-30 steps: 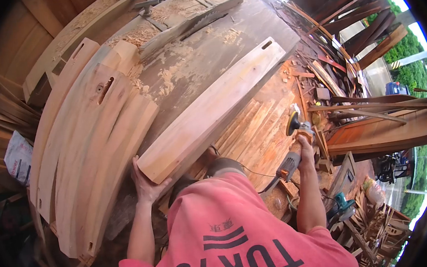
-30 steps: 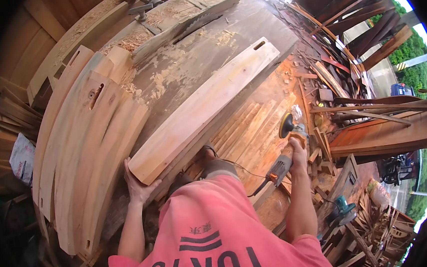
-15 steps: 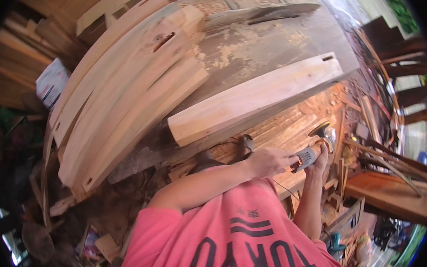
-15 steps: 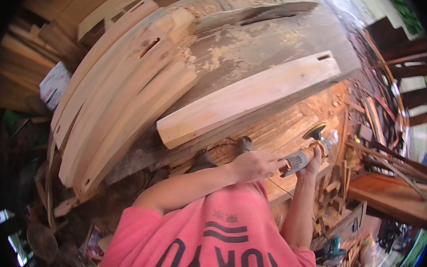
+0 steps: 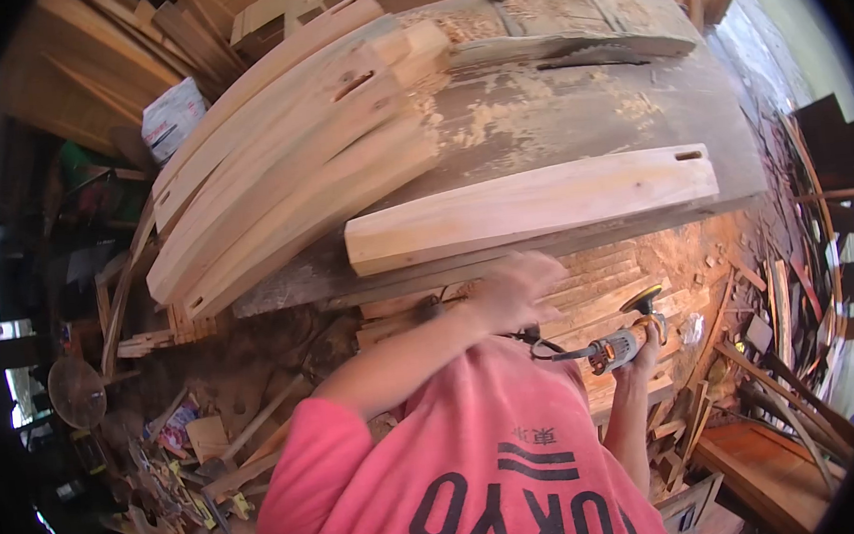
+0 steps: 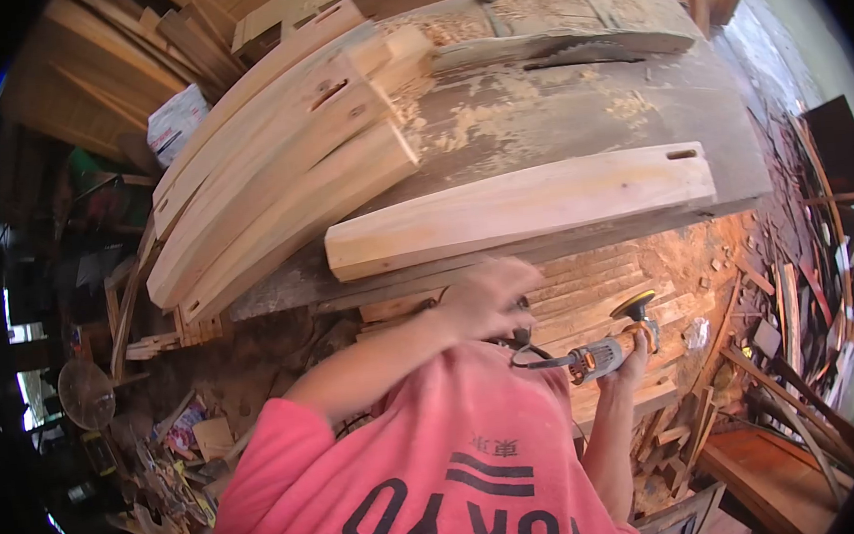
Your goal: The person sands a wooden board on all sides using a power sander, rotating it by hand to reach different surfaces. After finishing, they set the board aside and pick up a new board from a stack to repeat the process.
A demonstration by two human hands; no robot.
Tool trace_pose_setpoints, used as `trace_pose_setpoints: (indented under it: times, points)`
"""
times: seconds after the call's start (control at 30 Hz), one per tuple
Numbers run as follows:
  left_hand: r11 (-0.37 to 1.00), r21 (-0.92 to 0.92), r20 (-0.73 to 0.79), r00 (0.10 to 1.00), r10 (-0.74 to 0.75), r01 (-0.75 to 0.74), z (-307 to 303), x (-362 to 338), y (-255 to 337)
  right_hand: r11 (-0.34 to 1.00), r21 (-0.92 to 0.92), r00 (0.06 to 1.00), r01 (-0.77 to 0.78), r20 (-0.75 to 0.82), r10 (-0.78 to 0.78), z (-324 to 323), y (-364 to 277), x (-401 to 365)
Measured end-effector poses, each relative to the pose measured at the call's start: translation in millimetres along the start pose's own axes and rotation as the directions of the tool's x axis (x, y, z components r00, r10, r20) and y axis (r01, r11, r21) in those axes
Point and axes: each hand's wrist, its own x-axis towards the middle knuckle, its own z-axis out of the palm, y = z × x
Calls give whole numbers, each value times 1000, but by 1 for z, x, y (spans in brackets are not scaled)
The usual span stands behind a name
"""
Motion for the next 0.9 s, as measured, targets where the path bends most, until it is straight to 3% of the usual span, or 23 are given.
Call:
trace_pose_setpoints:
  times: [0.1, 0.17, 0.27, 0.37, 0.47, 0.67, 0.73, 0.77, 0.8, 0.9]
  points:
    - [918, 299, -145, 963, -228, 262, -42, -6, -38, 999, 39, 999, -32, -35, 34, -15, -11, -4]
    - [812, 501, -207, 953, -223, 299, -54, 3, -62, 997, 81, 996, -15, -91, 22, -41, -10, 10]
    - [765, 588, -2, 946, -325, 264, -61, 35, -57, 990, 127, 987, 68, -152, -48, -60, -6, 8]
    - [773, 602, 82, 947, -310, 201, -44, 65, -66, 971, 227, 982, 74, -185, -32, -75, 0, 1]
    - [742, 642, 186, 900, -395, 193, -38, 97, -58, 949, 307, 968, 69, -250, 10, -83, 8, -30]
    - [825, 495, 281, 849, -449, 273, -58, 120, -71, 878, 417, 924, 235, -375, -69, -122, 52, -71]
    - [951, 43, 330, 894, -303, 306, -58, 142, -87, 875, 423, 895, 237, -445, -27, -140, 69, -82]
    - [930, -195, 333, 913, -236, 312, -55, 150, -91, 870, 432, 889, 240, -458, -17, -141, 70, -89]
    - [889, -309, 303, 921, -244, 337, -49, 163, -81, 867, 437, 884, 237, -468, -6, -143, 70, -99]
    - [692, -518, 397, 858, -325, 502, -35, 211, -30, 850, 461, 861, 255, -508, 17, -153, 72, -97]
